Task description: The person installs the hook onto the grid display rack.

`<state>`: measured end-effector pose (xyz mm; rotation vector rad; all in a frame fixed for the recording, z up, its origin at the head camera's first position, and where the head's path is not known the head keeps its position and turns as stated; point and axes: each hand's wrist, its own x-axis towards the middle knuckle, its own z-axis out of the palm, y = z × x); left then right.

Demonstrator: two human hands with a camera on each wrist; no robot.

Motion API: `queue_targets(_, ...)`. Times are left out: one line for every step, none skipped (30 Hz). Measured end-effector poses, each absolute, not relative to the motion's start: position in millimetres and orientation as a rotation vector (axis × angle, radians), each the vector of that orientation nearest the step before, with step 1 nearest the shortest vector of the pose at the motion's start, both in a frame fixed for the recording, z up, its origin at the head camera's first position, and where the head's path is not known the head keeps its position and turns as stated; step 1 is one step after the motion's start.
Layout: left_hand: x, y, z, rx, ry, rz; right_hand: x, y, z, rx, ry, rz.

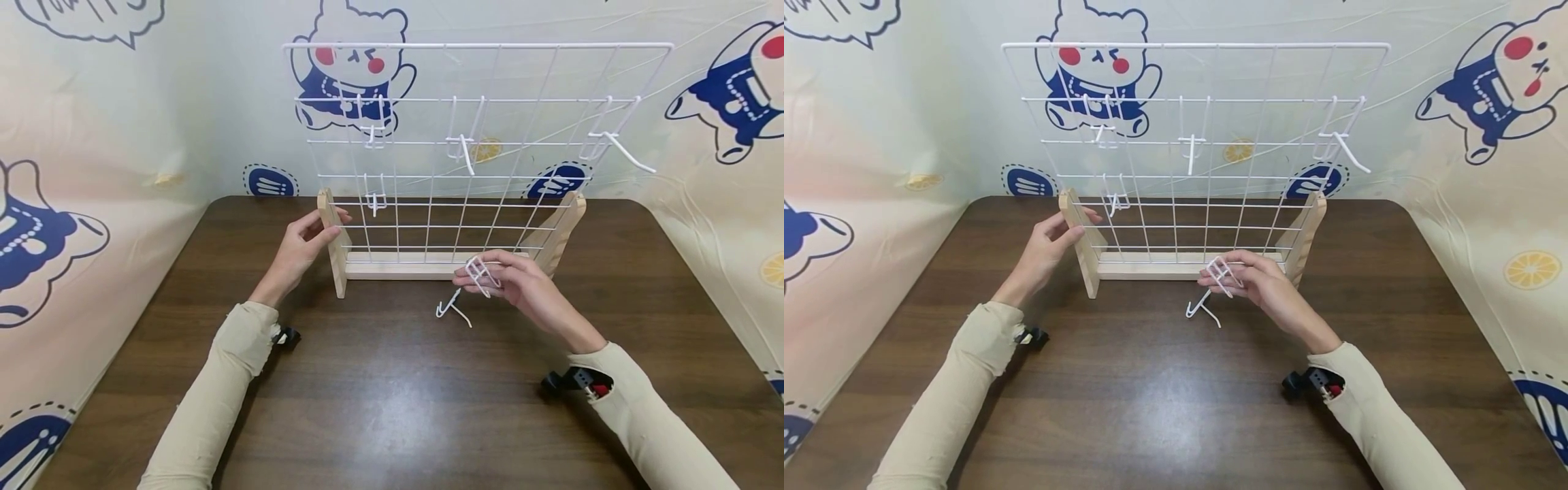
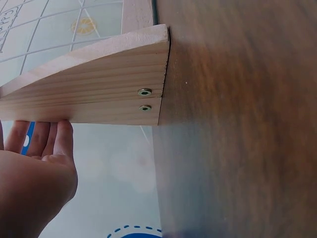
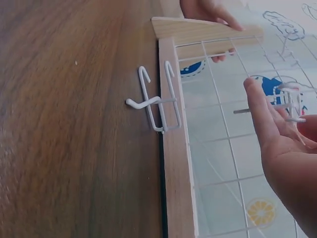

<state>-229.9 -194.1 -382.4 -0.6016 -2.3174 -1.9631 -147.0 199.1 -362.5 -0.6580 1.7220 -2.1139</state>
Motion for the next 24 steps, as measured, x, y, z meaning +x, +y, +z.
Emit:
queue_targets(-230.1, -194.0, -382.3, -0.604, -2.315, -1.962, -147.2, 200.2, -362.1, -0.647, 1.684, -2.127)
queue_targets(-230.4, -194.0, -382.5, -0.606, -2.313, -1.961, -147.3, 201.3, -361.8, -0.626, 1.654, -2.138)
queue_targets(-230.4, -193.8, -382.3, -0.607, -2.313, -1.959, -147.2, 202.5, -361.6, -0.614, 1.632, -2.146)
queue_targets(-230.4, -193.7, -382.3, -0.609, -2.313, -1.958, -146.9, 203.6, -361.7, -0.593, 1.613, -2.154)
queue_targets(-230.3, -193.8, -382.2, -0.609, -2.312, -1.958, -146.6, 204.5, -361.8, -0.567, 1.6, -2.159)
queue_targets(-230.2, -193.9, -382.0, -0.608, -2.314, -1.957, -146.3, 205.3, -362.2, -0.551, 1.596, -2.161)
queue_targets(-230.1, -194.0, -382.0, -0.608, -2.315, -1.957, -146.0, 205.8, -362.7, -0.536, 1.594, -2.163)
queue_targets(-230.0, -194.3, -381.9, -0.606, -2.317, -1.957, -145.8, 206.3, -363.5, -0.516, 1.606, -2.159)
queue_targets(-230.0, -194.7, -381.9, -0.603, -2.319, -1.954, -145.9, 206.4, -364.6, -0.502, 1.646, -2.144)
queue_targets(-229.7, -195.3, -381.7, -0.598, -2.319, -1.952, -146.2, 205.8, -365.8, -0.489, 1.697, -2.125)
queue_targets(-229.3, -195.9, -381.5, -0.594, -2.321, -1.949, -146.7, 204.9, -367.3, -0.485, 1.763, -2.096)
queue_targets(-229.0, -196.4, -381.3, -0.592, -2.324, -1.946, -147.0, 203.9, -368.7, -0.486, 1.823, -2.071)
queue_targets(-228.7, -196.7, -380.9, -0.59, -2.326, -1.945, -147.2, 202.6, -369.9, -0.487, 1.879, -2.045)
queue_targets(-228.5, -197.0, -380.6, -0.588, -2.327, -1.942, -147.0, 201.6, -370.8, -0.486, 1.955, -2.005)
queue_targets(-228.4, -197.3, -380.5, -0.586, -2.33, -1.939, -146.7, 200.6, -371.3, -0.497, 2.028, -1.967)
queue_targets(-228.2, -197.3, -380.3, -0.586, -2.333, -1.938, -146.0, 200.0, -371.4, -0.509, 2.084, -1.937)
queue_targets(-228.4, -197.4, -380.5, -0.586, -2.336, -1.938, -145.3, 199.6, -371.1, -0.52, 2.124, -1.911)
queue_targets(-228.7, -197.3, -380.7, -0.588, -2.336, -1.939, -144.4, 199.4, -370.3, -0.527, 2.152, -1.89)
queue_targets(-228.7, -197.2, -380.9, -0.589, -2.334, -1.94, -143.5, 199.1, -369.6, -0.535, 2.187, -1.864)
queue_targets(-228.9, -197.1, -381.3, -0.592, -2.333, -1.941, -142.6, 199.0, -368.7, -0.534, 2.229, -1.831)
queue_targets(-229.0, -196.8, -381.6, -0.597, -2.329, -1.944, -141.7, 198.7, -368.2, -0.534, 2.263, -1.805)
queue_targets(-228.8, -196.3, -382.0, -0.603, -2.324, -1.95, -140.7, 198.4, -368.1, -0.543, 2.295, -1.781)
queue_targets(-228.6, -195.9, -382.4, -0.608, -2.318, -1.956, -139.7, 197.8, -368.3, -0.549, 2.317, -1.768)
queue_targets(-228.0, -195.5, -382.6, -0.612, -2.315, -1.959, -138.8, 196.9, -368.9, -0.564, 2.342, -1.765)
